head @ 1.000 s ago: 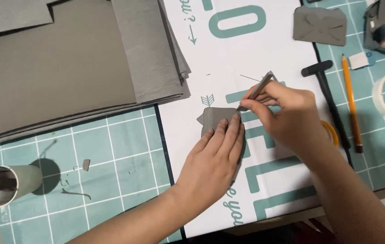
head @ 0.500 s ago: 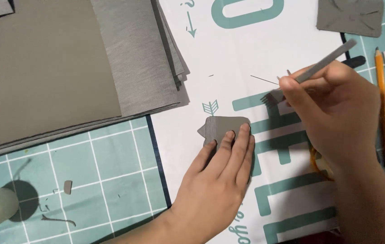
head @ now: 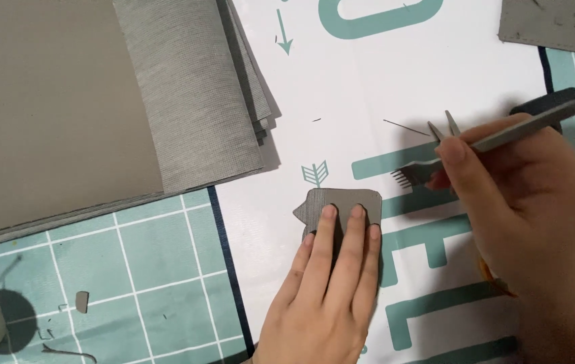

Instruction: The person repeatedly strikes the edge of a small gray fabric piece with a small hammer and then uses a toothed edge tool to press and texture the same edge. The person flips the piece over and repeats the hammering and texturing on the opposite side. The piece is held in one hand while the other hand operates the tools.

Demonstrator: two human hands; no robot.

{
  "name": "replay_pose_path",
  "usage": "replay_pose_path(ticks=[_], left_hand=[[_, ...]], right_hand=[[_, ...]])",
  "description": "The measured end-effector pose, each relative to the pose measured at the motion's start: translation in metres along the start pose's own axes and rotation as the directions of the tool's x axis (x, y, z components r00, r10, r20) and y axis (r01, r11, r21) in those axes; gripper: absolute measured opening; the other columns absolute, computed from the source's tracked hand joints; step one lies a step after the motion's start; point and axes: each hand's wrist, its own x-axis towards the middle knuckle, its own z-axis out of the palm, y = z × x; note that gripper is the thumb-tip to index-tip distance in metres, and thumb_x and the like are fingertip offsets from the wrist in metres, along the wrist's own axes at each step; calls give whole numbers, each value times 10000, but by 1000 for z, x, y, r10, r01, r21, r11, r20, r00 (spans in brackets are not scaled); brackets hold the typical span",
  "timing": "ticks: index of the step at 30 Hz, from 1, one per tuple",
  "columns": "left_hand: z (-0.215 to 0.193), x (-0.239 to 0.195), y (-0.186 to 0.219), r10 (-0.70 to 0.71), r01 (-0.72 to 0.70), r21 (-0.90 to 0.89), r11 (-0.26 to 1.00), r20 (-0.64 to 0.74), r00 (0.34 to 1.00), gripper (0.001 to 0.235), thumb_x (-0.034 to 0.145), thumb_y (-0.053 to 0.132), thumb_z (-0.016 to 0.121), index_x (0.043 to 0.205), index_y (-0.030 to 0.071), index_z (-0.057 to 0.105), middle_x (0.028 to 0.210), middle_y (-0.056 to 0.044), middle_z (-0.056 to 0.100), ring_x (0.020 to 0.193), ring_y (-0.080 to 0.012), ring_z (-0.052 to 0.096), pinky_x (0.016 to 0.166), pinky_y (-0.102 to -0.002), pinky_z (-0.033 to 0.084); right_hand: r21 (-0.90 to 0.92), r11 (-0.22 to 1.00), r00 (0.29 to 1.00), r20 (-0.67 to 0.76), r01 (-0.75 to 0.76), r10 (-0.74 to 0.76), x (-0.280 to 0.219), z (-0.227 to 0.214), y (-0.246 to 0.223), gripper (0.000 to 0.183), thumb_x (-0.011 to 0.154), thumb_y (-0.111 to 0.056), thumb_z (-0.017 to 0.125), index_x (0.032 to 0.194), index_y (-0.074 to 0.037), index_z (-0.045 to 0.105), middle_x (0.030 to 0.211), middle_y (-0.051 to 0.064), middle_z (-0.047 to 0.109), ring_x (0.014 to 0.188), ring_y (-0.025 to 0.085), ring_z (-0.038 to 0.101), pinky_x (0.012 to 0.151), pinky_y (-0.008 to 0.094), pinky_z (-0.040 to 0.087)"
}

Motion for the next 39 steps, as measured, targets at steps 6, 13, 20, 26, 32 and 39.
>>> replay_pose_path(ticks=[6,13,20,26,32,39], left_hand=[[2,2,-2,16,-11,85,996,-65,998,423,1109,123,325,1412,72,615,1455,-106,632,1327,-324,626,1094,-345,505],[3,3,-2,11,-6,110,994,-43,999,412,1105,144,338,1408,105,614,1464,-78,626,1324,-301,624,1078,-321,509],[2,3,-5,40,-36,126,991,-29,999,426,1093,155,346,1414,118,624,1463,-77,630,1317,-296,629,1081,-320,512],[1,2,-5,40,-36,121,992,-30,999,414,1103,139,351,1416,102,620,1466,-84,622,1324,-307,624,1070,-323,532],[0,3,-7,23,-11,138,990,-81,996,387,1079,84,381,1405,95,589,1423,-148,641,1318,-285,641,1024,-282,552],[0,4,-7,5,4,102,995,-81,997,390,1098,148,337,1382,116,603,1408,-211,633,1276,-296,671,1028,-295,557]], right_hand=[[60,956,957,-35,-286,288,-2,3,-9,111,1084,9,662,1006,85,641,790,177,703,670,222,739,612,289,601],[110,921,926,-12,-373,377,2,2,-23,85,1125,-24,539,1169,44,514,857,169,668,713,249,756,652,318,583],[138,963,971,98,-231,218,-1,-2,3,188,1094,-87,527,1080,75,621,838,172,700,828,251,803,784,310,591],[-12,975,970,99,-221,221,-2,-2,4,165,1117,-83,558,1050,55,619,953,141,709,840,208,687,753,299,524],[-79,953,951,87,-291,297,-3,0,0,222,1122,-169,574,1019,23,616,938,111,753,847,189,720,719,295,516],[-146,948,950,92,-282,297,-5,-2,5,256,1113,-247,574,1006,-41,681,846,42,748,690,140,656,587,265,431]])
